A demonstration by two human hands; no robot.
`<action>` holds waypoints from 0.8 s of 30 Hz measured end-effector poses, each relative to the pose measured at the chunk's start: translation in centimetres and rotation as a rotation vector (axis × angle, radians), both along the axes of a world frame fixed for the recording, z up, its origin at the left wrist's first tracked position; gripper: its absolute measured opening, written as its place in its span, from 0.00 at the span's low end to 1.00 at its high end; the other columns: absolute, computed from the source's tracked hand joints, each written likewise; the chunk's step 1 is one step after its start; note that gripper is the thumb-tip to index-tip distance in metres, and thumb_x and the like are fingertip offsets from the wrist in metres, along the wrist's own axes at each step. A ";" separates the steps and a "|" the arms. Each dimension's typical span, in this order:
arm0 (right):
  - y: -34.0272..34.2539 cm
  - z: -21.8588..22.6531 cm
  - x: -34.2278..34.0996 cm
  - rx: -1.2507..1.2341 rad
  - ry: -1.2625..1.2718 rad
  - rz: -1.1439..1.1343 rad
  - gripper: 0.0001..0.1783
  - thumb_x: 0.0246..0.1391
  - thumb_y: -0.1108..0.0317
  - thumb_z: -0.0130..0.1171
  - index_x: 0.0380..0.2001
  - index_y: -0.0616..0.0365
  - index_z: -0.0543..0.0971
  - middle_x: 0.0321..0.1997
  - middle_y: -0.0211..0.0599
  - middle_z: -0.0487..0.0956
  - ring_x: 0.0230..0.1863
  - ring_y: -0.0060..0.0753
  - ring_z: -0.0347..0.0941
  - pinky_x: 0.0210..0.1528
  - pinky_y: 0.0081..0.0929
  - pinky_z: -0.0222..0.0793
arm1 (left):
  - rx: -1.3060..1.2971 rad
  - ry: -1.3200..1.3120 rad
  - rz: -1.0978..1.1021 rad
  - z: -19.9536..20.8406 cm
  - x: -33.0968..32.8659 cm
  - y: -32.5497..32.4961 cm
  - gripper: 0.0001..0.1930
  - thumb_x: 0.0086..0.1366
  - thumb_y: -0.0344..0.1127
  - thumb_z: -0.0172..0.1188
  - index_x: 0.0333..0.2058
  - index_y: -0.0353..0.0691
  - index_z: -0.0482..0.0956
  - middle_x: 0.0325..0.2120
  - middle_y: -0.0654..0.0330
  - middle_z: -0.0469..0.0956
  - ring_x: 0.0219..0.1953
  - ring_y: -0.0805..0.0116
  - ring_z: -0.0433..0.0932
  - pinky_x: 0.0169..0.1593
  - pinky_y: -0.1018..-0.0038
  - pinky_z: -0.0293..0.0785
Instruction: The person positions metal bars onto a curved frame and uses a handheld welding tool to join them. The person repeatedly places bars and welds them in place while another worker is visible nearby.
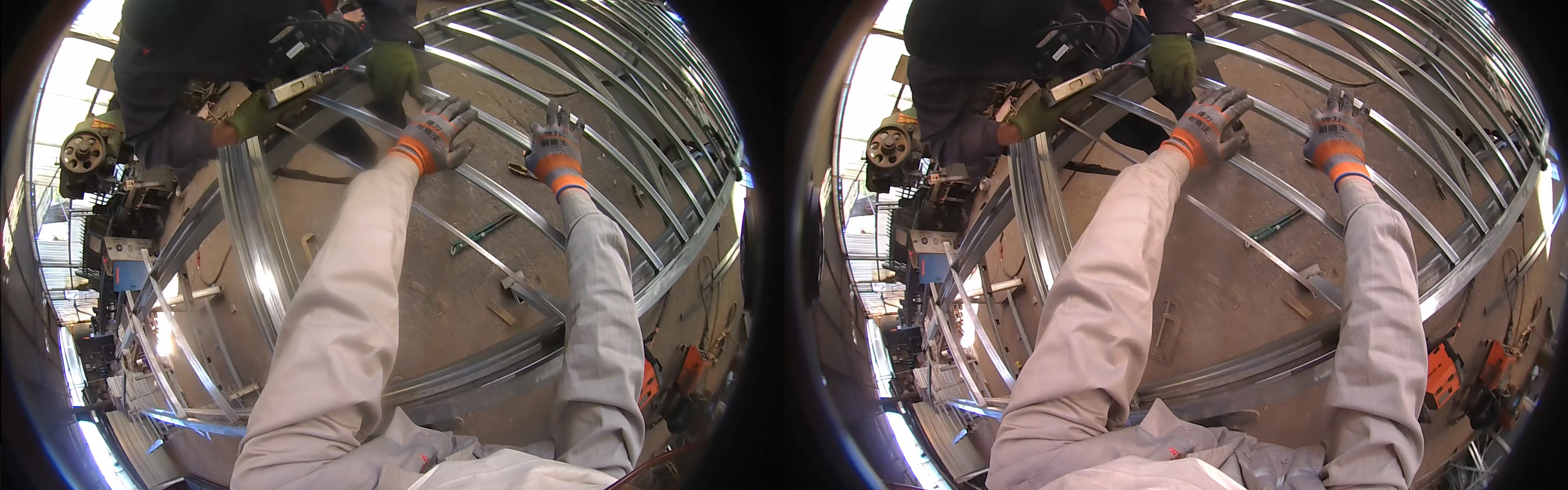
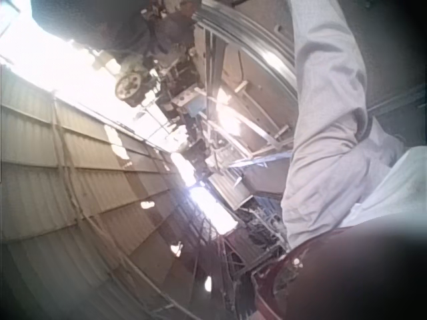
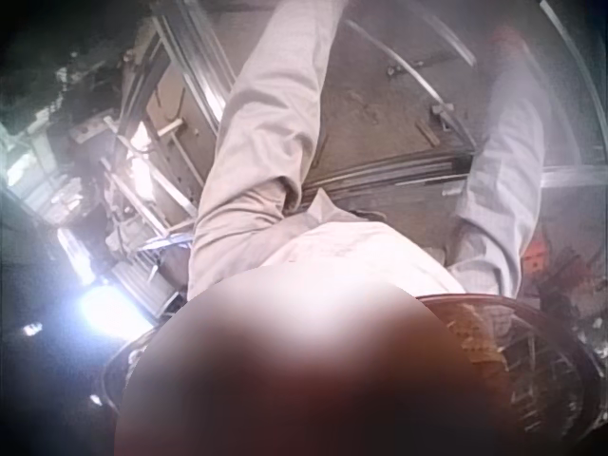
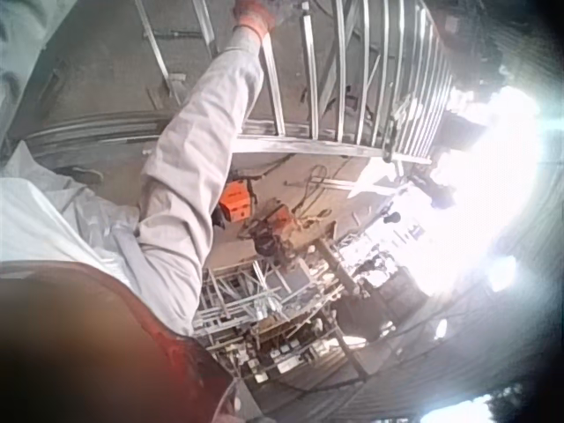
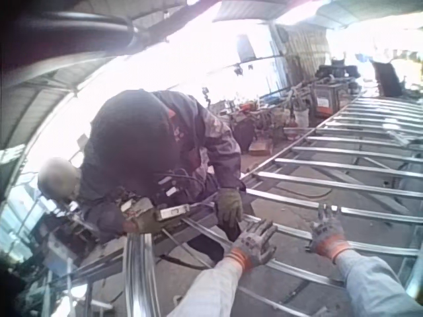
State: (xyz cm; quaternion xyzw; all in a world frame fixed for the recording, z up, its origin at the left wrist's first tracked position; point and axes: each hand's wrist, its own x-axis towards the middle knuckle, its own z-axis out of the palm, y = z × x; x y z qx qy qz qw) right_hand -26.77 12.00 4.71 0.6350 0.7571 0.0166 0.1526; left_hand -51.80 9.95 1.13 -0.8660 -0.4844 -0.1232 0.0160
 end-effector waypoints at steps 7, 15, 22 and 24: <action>0.0 0.1 -0.1 0.010 0.002 -0.007 0.33 0.53 0.54 0.61 0.63 0.43 0.74 0.81 0.46 0.46 0.81 0.53 0.43 0.76 0.65 0.37 | 0.027 -0.007 0.006 -0.4 0.0 0.0 0.33 0.65 0.51 0.59 0.67 0.50 0.67 0.69 0.55 0.63 0.72 0.51 0.58 0.73 0.57 0.54; 0.1 -0.1 0.0 0.020 -0.001 -0.006 0.33 0.53 0.53 0.62 0.64 0.42 0.74 0.81 0.45 0.47 0.81 0.53 0.43 0.76 0.65 0.38 | 0.032 0.005 -0.008 -0.4 -0.2 0.2 0.35 0.63 0.51 0.61 0.68 0.51 0.66 0.69 0.54 0.62 0.72 0.50 0.58 0.72 0.56 0.55; 0.1 -0.1 0.0 -0.017 -0.029 -0.005 0.34 0.55 0.53 0.59 0.66 0.40 0.71 0.81 0.45 0.46 0.81 0.52 0.42 0.76 0.66 0.37 | 0.023 0.005 -0.015 -0.5 -0.3 0.2 0.36 0.63 0.51 0.61 0.68 0.52 0.66 0.70 0.53 0.62 0.72 0.50 0.58 0.73 0.56 0.55; 0.2 -0.1 0.0 -0.014 -0.034 -0.003 0.34 0.55 0.53 0.58 0.67 0.40 0.71 0.81 0.45 0.46 0.81 0.52 0.43 0.76 0.66 0.37 | 0.047 -0.007 -0.029 -0.4 -0.3 0.2 0.35 0.63 0.51 0.61 0.68 0.52 0.66 0.69 0.53 0.62 0.72 0.50 0.59 0.72 0.56 0.55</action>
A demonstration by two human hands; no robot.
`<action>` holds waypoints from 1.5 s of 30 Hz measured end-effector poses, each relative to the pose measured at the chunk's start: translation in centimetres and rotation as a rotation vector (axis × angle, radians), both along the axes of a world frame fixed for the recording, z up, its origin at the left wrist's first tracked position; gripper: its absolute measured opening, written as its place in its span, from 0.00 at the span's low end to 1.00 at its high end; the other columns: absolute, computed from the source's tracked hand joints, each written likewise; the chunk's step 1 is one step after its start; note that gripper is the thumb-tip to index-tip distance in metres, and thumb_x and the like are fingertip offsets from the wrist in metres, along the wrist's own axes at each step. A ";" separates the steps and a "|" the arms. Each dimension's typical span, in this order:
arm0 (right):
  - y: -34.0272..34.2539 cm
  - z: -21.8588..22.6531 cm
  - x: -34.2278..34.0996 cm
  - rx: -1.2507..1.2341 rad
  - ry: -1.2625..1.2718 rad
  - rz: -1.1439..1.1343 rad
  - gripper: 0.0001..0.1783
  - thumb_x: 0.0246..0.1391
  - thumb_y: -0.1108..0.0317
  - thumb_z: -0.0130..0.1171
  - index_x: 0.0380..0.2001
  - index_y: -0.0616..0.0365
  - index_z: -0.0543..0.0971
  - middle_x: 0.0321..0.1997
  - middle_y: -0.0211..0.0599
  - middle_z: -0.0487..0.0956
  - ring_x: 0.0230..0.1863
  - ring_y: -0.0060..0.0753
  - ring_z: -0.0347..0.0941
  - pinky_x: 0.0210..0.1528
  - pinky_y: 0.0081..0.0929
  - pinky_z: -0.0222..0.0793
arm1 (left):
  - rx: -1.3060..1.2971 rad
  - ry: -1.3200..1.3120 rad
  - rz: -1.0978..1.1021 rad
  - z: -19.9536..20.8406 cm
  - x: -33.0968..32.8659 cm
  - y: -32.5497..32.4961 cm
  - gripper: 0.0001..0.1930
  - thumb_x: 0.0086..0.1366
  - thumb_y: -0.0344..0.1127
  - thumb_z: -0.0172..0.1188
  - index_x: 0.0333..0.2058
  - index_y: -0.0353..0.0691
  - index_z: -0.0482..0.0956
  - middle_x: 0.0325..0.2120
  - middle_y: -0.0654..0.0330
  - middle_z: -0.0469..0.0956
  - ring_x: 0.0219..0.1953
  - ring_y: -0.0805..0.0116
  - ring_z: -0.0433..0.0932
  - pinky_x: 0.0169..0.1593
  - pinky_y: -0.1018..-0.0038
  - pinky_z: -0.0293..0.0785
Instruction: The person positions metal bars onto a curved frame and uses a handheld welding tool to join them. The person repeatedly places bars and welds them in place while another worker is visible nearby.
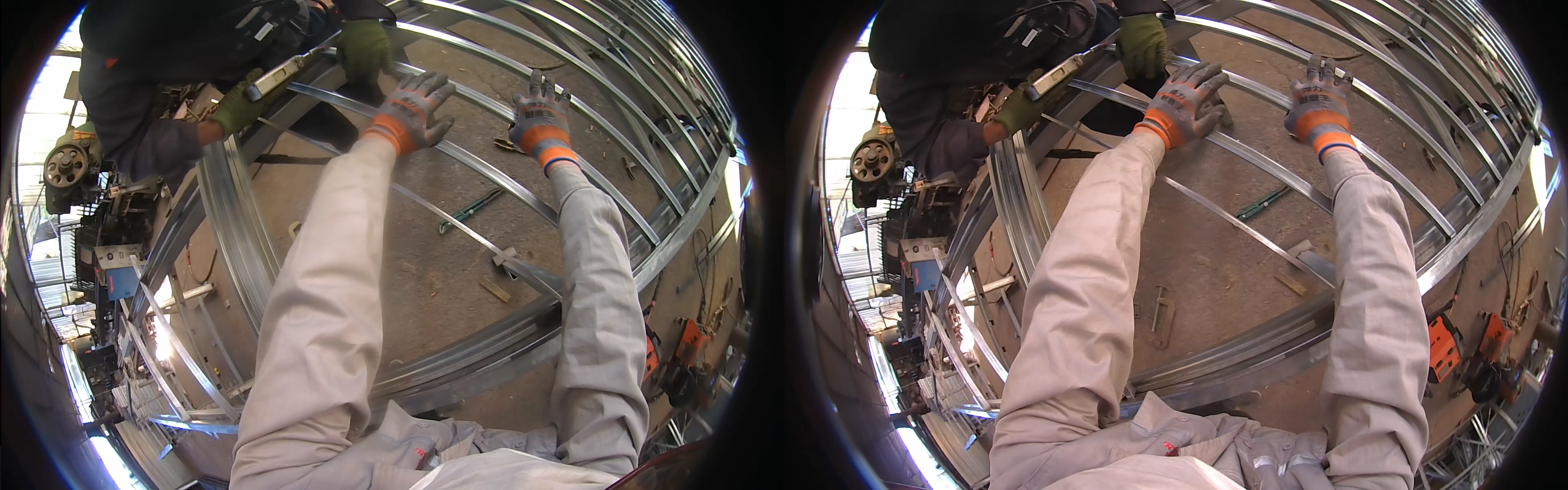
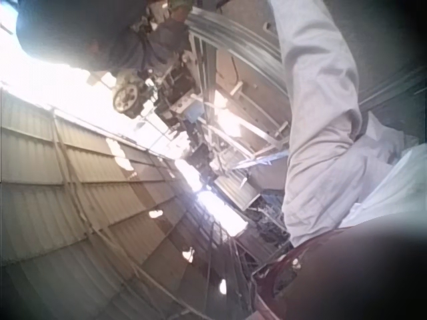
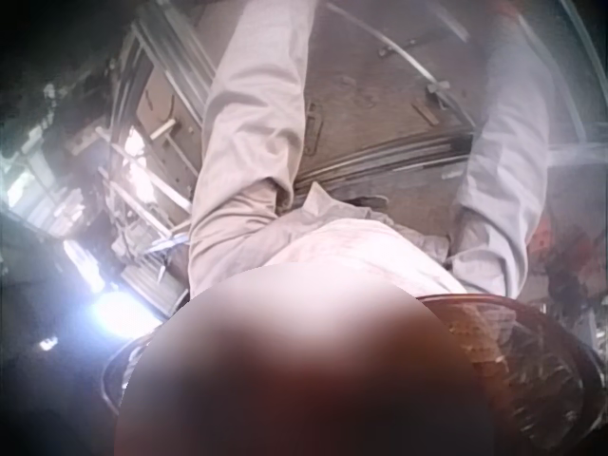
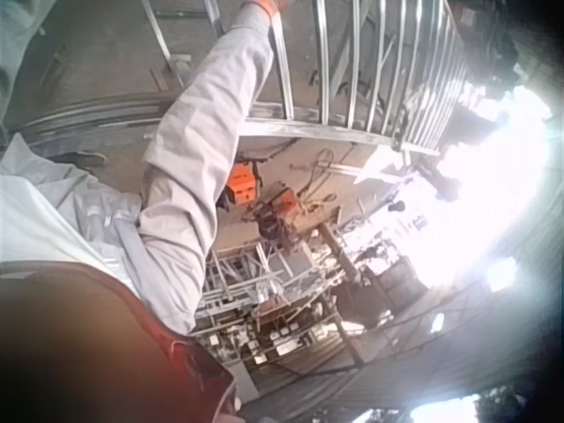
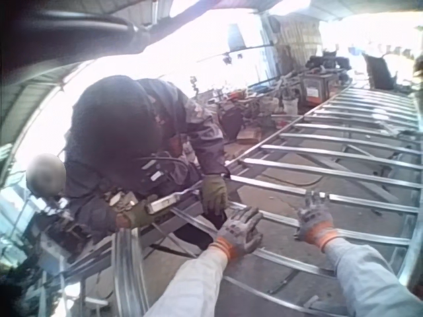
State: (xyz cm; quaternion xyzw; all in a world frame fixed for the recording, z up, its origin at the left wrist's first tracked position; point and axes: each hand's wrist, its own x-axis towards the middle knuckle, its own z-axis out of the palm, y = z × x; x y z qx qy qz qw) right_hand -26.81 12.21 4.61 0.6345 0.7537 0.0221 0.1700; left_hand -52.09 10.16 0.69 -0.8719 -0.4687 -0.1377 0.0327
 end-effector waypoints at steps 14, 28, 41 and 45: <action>-0.1 -0.3 -0.1 0.073 0.040 0.011 0.32 0.51 0.56 0.62 0.62 0.39 0.75 0.81 0.47 0.49 0.80 0.53 0.46 0.76 0.64 0.41 | -0.001 0.014 0.005 0.1 -0.1 0.0 0.35 0.61 0.46 0.61 0.68 0.52 0.66 0.69 0.53 0.62 0.71 0.50 0.60 0.72 0.56 0.58; -0.2 0.0 0.2 0.047 0.055 0.015 0.34 0.54 0.54 0.60 0.66 0.41 0.72 0.81 0.47 0.46 0.81 0.53 0.42 0.75 0.67 0.38 | -0.063 -0.017 0.015 0.6 0.1 -0.3 0.36 0.58 0.43 0.62 0.67 0.50 0.68 0.69 0.55 0.63 0.72 0.51 0.59 0.73 0.57 0.55; -0.2 -0.3 0.2 0.073 0.071 0.012 0.32 0.52 0.57 0.61 0.62 0.39 0.75 0.81 0.48 0.47 0.80 0.53 0.45 0.76 0.65 0.40 | -0.023 -0.020 -0.001 0.2 0.0 -0.1 0.34 0.59 0.43 0.60 0.66 0.48 0.68 0.68 0.51 0.64 0.70 0.48 0.60 0.73 0.57 0.55; -0.1 -0.2 0.1 0.014 0.027 -0.002 0.33 0.55 0.52 0.59 0.66 0.39 0.72 0.81 0.44 0.47 0.81 0.53 0.40 0.76 0.66 0.36 | 0.003 -0.011 -0.010 0.4 0.1 -0.2 0.34 0.60 0.43 0.60 0.67 0.49 0.67 0.68 0.52 0.63 0.71 0.48 0.60 0.73 0.56 0.55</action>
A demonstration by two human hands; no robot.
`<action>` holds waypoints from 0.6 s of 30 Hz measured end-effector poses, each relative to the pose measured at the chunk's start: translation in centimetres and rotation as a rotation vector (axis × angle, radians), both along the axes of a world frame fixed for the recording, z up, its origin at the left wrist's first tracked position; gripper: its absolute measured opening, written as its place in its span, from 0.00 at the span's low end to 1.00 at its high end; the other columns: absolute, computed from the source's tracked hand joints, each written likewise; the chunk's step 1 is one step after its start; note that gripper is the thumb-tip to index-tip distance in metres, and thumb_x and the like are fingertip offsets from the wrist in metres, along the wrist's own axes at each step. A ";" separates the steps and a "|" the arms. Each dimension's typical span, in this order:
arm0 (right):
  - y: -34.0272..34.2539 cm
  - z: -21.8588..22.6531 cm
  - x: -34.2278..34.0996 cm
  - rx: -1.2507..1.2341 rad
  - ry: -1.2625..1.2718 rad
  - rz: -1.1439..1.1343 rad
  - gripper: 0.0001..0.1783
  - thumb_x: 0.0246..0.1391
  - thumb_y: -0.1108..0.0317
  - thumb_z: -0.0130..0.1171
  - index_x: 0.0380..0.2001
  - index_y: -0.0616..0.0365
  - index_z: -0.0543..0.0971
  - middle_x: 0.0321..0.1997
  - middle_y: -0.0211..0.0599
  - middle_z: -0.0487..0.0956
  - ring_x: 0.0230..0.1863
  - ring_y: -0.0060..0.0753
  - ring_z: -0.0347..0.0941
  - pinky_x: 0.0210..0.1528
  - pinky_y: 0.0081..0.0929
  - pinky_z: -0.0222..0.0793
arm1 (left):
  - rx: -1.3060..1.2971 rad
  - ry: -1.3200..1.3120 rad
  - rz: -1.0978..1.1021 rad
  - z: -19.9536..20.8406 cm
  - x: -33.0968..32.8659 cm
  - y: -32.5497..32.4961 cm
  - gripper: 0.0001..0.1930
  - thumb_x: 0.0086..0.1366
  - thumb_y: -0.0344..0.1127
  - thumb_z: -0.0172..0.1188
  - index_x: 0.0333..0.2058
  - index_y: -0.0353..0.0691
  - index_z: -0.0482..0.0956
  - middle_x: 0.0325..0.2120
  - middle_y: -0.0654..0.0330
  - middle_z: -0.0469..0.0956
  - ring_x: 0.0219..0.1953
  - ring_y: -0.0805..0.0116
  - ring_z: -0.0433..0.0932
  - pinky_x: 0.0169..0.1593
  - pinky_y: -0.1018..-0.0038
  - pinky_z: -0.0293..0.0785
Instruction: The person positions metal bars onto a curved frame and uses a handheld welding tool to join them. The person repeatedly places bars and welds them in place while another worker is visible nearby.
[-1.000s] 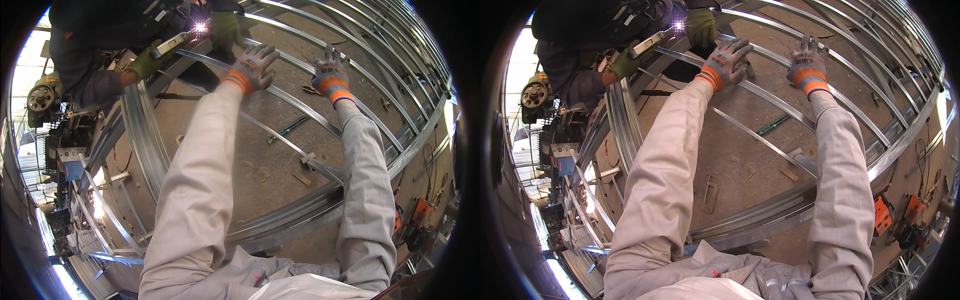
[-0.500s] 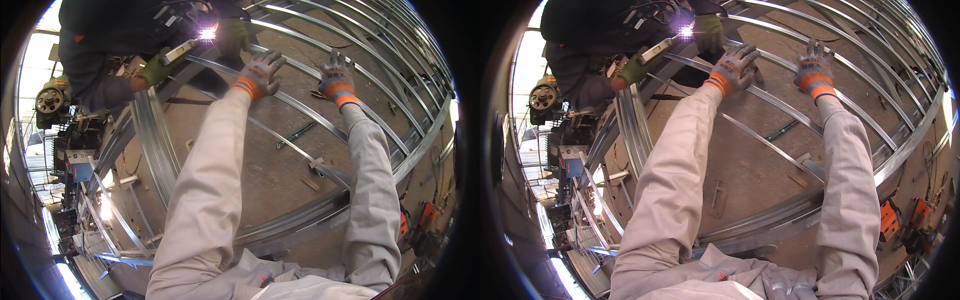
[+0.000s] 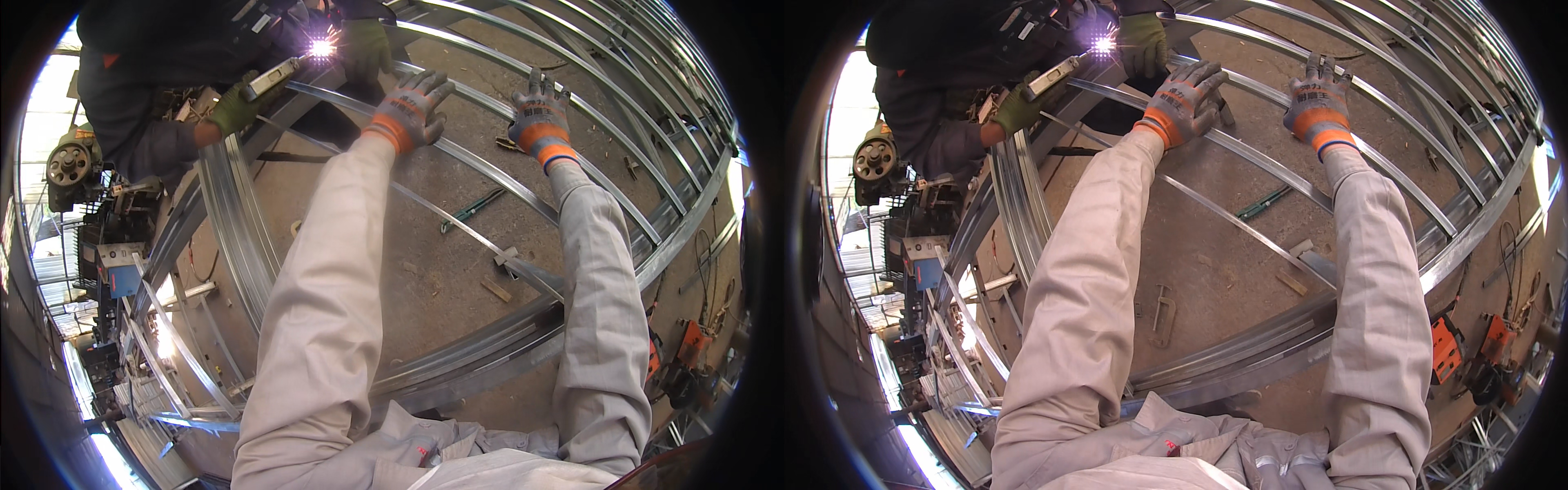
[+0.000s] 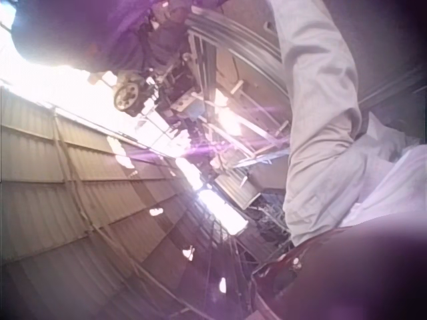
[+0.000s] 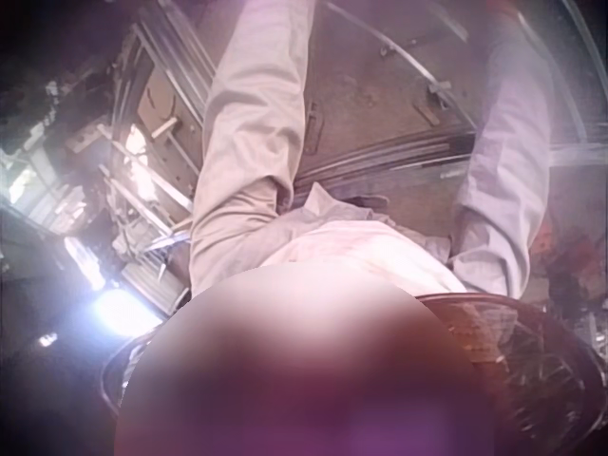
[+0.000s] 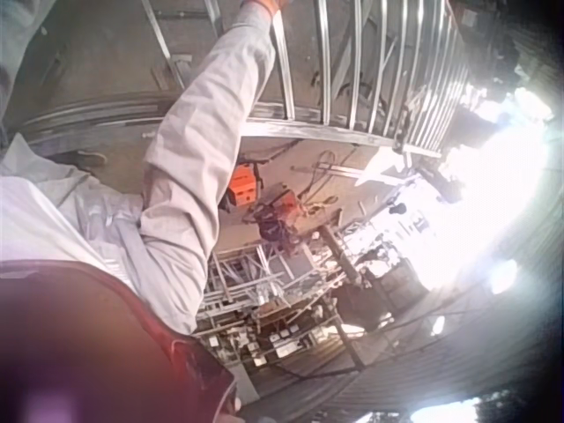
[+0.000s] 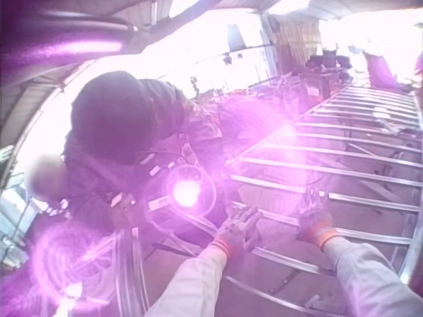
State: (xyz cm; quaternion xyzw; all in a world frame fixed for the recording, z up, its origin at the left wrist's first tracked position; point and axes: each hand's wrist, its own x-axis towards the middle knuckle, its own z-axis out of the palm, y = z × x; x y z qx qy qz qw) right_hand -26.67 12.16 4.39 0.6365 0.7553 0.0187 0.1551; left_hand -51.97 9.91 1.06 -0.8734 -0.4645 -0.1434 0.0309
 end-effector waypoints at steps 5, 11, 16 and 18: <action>-0.1 -0.1 0.0 0.042 0.008 0.015 0.31 0.54 0.55 0.60 0.63 0.40 0.74 0.81 0.45 0.48 0.80 0.53 0.43 0.76 0.65 0.39 | -0.021 0.026 0.026 -0.1 0.1 -0.1 0.35 0.61 0.42 0.60 0.68 0.51 0.66 0.69 0.53 0.62 0.71 0.50 0.59 0.72 0.56 0.57; -0.2 -0.3 0.0 0.050 0.009 0.007 0.31 0.55 0.54 0.60 0.64 0.41 0.74 0.81 0.43 0.49 0.81 0.53 0.41 0.76 0.65 0.37 | -0.039 0.039 0.044 0.0 0.2 -0.1 0.35 0.61 0.41 0.60 0.68 0.52 0.65 0.70 0.55 0.61 0.72 0.51 0.59 0.71 0.56 0.59; -0.1 -0.1 -0.1 0.038 -0.006 -0.001 0.31 0.56 0.55 0.60 0.64 0.40 0.74 0.80 0.44 0.51 0.81 0.53 0.42 0.76 0.66 0.36 | -0.041 0.031 0.051 0.1 0.1 -0.3 0.36 0.60 0.41 0.61 0.69 0.53 0.65 0.71 0.56 0.60 0.73 0.52 0.57 0.72 0.57 0.57; 0.0 -0.1 -0.2 0.029 -0.004 -0.006 0.31 0.55 0.55 0.60 0.64 0.40 0.74 0.80 0.44 0.52 0.81 0.52 0.42 0.76 0.66 0.36 | -0.035 0.045 0.058 0.1 0.1 -0.3 0.37 0.60 0.42 0.62 0.69 0.53 0.65 0.71 0.56 0.60 0.73 0.52 0.57 0.73 0.57 0.56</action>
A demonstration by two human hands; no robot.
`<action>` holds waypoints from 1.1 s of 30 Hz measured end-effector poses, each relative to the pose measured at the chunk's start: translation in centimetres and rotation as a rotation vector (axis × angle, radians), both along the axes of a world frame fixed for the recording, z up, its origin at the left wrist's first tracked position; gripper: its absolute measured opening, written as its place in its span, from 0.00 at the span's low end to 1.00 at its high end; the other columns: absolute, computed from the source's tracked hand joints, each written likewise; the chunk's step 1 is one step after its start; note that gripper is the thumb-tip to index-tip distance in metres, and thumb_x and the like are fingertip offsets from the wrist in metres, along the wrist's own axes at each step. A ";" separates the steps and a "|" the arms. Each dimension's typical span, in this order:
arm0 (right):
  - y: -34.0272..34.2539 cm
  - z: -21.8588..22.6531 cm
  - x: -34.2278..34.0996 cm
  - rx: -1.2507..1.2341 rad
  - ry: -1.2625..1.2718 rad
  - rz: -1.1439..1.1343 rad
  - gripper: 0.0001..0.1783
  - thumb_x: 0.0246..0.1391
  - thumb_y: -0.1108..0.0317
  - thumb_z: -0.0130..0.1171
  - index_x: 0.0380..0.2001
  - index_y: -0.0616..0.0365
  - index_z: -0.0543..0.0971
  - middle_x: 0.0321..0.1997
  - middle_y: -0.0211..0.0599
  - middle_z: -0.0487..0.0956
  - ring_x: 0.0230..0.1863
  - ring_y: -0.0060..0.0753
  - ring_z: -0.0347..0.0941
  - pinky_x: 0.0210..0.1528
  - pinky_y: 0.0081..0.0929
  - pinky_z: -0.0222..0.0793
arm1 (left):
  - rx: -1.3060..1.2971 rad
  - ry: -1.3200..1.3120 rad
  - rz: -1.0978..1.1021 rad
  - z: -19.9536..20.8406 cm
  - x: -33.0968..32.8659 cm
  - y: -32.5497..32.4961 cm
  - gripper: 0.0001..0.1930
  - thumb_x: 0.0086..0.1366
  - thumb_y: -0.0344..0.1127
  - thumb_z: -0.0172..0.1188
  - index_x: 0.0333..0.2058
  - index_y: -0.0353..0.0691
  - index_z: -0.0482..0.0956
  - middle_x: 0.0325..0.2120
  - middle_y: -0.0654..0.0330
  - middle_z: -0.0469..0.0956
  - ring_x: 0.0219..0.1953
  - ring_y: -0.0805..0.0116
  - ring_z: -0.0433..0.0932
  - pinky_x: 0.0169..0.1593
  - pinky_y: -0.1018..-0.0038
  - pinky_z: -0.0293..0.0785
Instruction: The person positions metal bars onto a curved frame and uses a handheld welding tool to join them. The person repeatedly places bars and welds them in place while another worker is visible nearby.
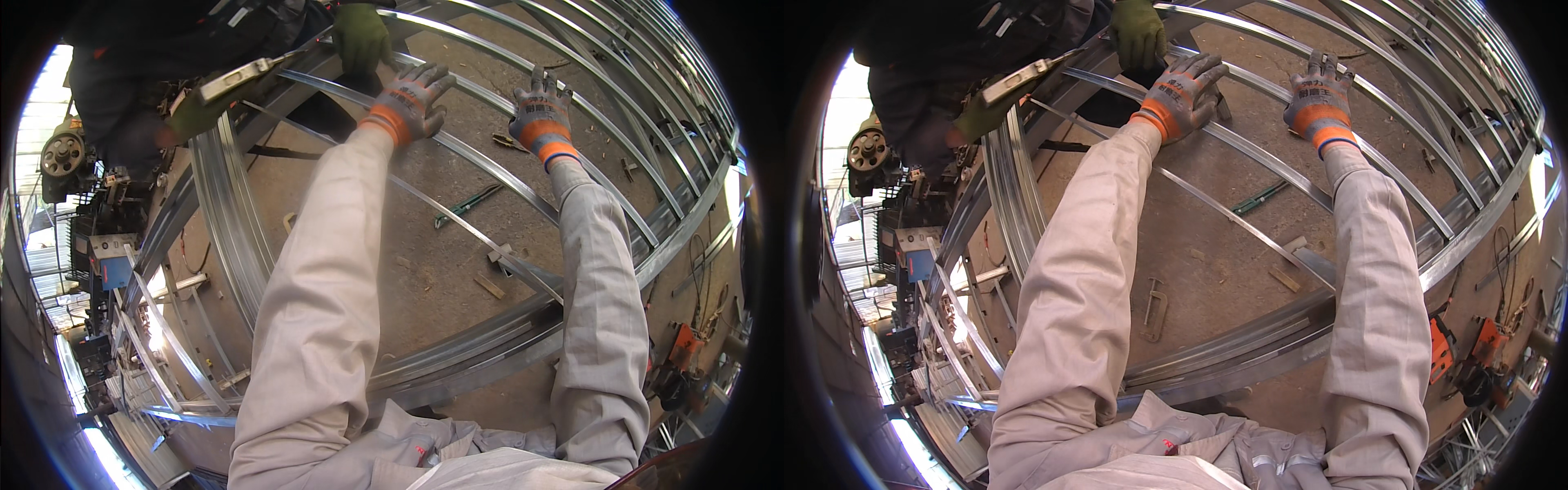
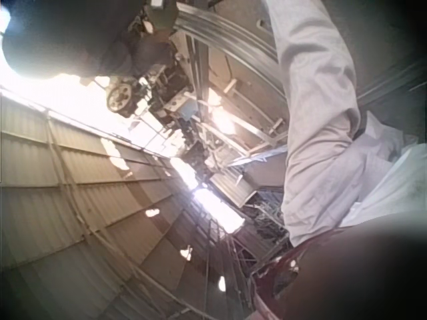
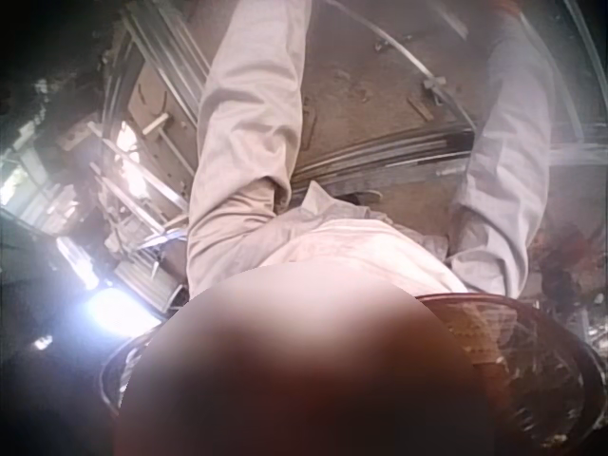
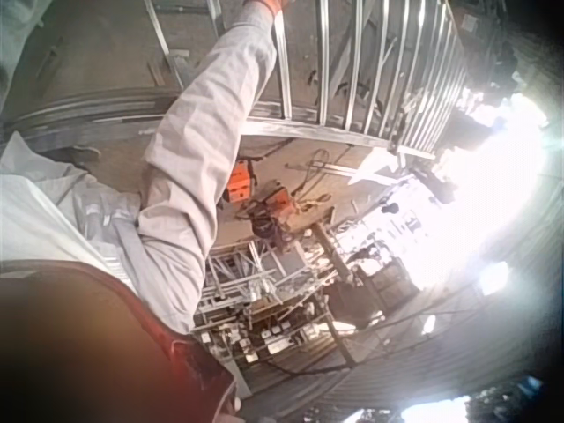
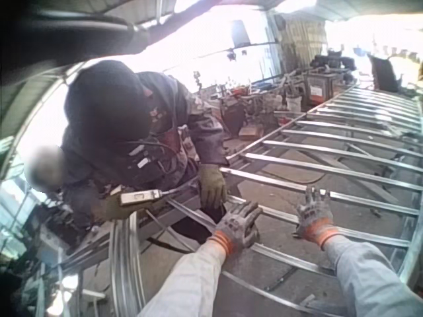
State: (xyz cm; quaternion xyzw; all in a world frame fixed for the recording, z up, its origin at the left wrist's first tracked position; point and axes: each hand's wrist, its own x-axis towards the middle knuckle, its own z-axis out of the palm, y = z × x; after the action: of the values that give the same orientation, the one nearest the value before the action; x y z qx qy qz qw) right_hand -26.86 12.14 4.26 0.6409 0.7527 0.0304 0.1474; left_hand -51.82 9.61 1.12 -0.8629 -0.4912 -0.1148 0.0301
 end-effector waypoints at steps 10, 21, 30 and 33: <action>0.2 -1.0 0.3 0.077 0.011 0.008 0.30 0.49 0.52 0.67 0.58 0.38 0.78 0.81 0.44 0.50 0.80 0.52 0.45 0.75 0.63 0.45 | 0.061 -0.015 -0.046 -0.7 -0.2 0.7 0.36 0.58 0.41 0.60 0.67 0.50 0.67 0.69 0.52 0.62 0.71 0.49 0.60 0.73 0.57 0.55; 0.1 -1.2 0.4 0.187 -0.003 0.076 0.28 0.51 0.52 0.66 0.57 0.41 0.78 0.76 0.46 0.58 0.76 0.54 0.54 0.71 0.61 0.53 | 0.105 -0.014 -0.051 0.1 0.1 0.4 0.34 0.59 0.41 0.59 0.66 0.49 0.68 0.68 0.52 0.64 0.70 0.49 0.61 0.73 0.57 0.56; 1.2 -2.4 1.5 -0.156 0.172 0.113 0.26 0.54 0.56 0.54 0.55 0.48 0.82 0.62 0.51 0.77 0.62 0.56 0.74 0.62 0.54 0.71 | -0.082 0.136 0.020 -1.0 -0.7 1.9 0.31 0.64 0.45 0.53 0.65 0.40 0.69 0.68 0.46 0.64 0.69 0.44 0.62 0.71 0.55 0.58; 0.0 -2.4 1.2 0.081 0.102 0.148 0.36 0.59 0.51 0.52 0.69 0.51 0.69 0.79 0.58 0.48 0.78 0.70 0.42 0.70 0.81 0.37 | 0.096 -0.129 -0.223 -1.7 -1.4 1.3 0.33 0.60 0.41 0.53 0.66 0.40 0.68 0.68 0.47 0.64 0.69 0.44 0.61 0.72 0.54 0.55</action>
State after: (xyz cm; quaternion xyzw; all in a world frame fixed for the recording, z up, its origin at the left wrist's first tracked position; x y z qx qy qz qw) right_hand -25.66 12.17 1.89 0.5897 0.8027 0.0388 0.0801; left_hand -53.20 10.96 -0.53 -0.9005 -0.3872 -0.1960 0.0269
